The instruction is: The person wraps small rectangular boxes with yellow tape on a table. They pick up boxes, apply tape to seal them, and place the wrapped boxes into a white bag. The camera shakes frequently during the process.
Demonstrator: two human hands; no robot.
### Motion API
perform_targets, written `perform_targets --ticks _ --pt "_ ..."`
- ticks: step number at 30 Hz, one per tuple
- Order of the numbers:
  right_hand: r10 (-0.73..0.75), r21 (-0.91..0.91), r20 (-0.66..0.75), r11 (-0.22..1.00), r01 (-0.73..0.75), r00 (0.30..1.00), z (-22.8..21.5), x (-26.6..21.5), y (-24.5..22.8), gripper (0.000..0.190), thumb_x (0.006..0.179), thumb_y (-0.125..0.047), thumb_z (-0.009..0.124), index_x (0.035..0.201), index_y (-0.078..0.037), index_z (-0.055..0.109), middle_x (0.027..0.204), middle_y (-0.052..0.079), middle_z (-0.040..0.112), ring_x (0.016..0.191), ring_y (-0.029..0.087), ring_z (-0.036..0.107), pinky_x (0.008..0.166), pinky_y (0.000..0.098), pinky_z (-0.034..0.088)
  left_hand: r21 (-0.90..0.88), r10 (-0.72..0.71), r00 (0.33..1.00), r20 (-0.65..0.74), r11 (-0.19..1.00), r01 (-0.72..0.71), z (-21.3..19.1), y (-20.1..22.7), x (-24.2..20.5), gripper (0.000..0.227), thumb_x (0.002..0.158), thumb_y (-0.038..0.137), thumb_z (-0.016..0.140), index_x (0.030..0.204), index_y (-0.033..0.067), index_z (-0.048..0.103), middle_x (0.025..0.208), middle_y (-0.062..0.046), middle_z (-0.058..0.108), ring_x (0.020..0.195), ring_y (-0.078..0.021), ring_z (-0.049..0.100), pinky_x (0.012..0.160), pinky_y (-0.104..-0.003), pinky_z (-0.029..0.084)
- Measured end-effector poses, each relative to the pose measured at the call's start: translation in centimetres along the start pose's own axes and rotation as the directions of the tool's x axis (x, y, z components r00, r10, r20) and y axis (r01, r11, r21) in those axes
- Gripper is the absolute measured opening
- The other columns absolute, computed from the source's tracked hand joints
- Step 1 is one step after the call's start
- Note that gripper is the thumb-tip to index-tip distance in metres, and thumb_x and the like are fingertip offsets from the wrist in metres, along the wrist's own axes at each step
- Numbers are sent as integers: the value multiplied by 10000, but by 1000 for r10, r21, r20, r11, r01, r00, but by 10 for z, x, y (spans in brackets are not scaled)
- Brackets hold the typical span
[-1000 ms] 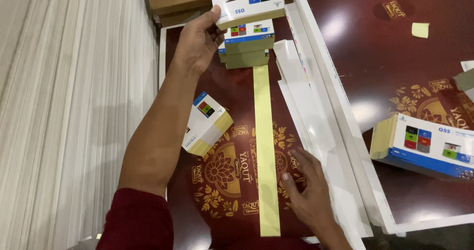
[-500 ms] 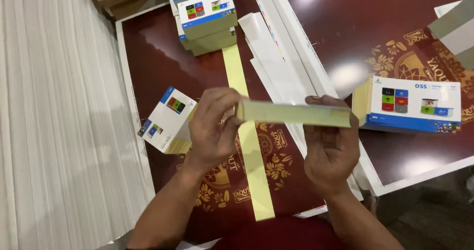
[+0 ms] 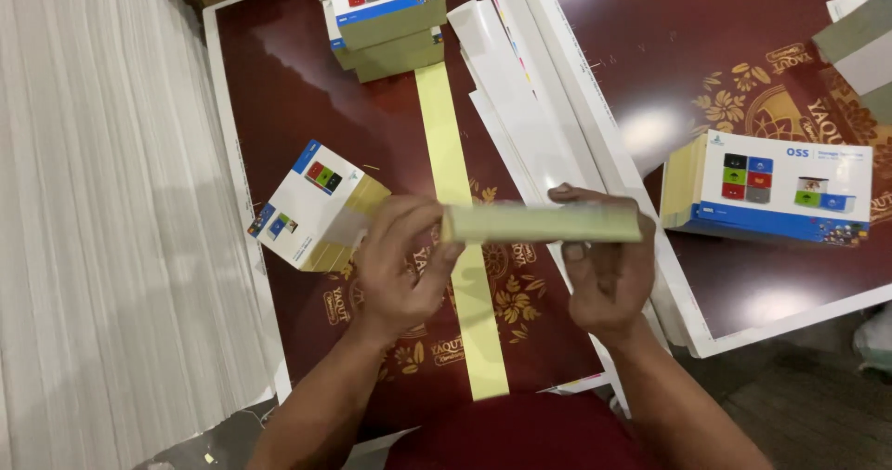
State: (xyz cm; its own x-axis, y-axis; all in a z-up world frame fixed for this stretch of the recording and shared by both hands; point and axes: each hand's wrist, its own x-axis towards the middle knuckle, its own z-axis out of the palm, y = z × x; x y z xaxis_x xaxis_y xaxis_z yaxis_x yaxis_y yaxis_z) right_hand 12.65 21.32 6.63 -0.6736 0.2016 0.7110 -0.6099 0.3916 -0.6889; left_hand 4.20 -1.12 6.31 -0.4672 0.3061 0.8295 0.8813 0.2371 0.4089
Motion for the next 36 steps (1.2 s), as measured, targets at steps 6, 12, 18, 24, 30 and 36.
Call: perform_targets --ticks 6,12,18,24,30,36 --pt "752 528 220 444 -724 622 11 18 18 368 997 -73 476 1351 15 527 1185 127 678 1095 197 662 991 381 544 -514 -720 389 575 52 856 6 -2 -8 361 904 155 740 1211 -11 648 1047 -127 715 998 -255 687 919 -406 616" --pt "858 505 283 247 -827 429 21 19 35 355 988 -77 501 1328 8 555 1152 109 677 1057 182 659 975 359 534 -701 -662 374 650 -331 632 17 -23 -46 441 988 210 684 1351 -21 588 1135 -129 733 1060 -207 706 949 -385 595" --pt "831 291 397 288 -912 389 25 21 57 419 953 -72 459 1352 -9 570 1134 128 687 1016 202 646 903 380 533 -735 -666 457 589 -207 646 18 -40 -62 362 1028 207 654 1301 -30 632 1147 -144 738 1045 -193 729 932 -376 619" --pt "811 509 347 259 -821 471 50 2 50 525 956 -137 361 1453 -31 497 1278 103 639 1155 190 623 985 382 538 -726 -656 427 623 -280 628 21 -61 -83 347 1076 246 611 1276 -34 651 1124 -136 741 1025 -193 724 919 -358 612" --pt "676 643 553 24 -765 486 36 -14 76 527 997 -207 432 1485 -13 482 1270 129 668 1163 242 647 1018 431 540 -744 -623 469 627 -299 597 25 -49 -76 349 1076 242 603 1274 -42 647 1135 -141 742 1034 -193 731 934 -345 607" --pt "544 717 661 -255 -648 518 35 -30 88 433 1029 -184 444 1396 26 538 1269 171 679 1201 272 674 1106 441 552 -756 -598 502 625 -305 579 26 -45 -84 329 1068 193 629 1293 -47 640 1183 -142 734 1076 -193 715 971 -351 594"
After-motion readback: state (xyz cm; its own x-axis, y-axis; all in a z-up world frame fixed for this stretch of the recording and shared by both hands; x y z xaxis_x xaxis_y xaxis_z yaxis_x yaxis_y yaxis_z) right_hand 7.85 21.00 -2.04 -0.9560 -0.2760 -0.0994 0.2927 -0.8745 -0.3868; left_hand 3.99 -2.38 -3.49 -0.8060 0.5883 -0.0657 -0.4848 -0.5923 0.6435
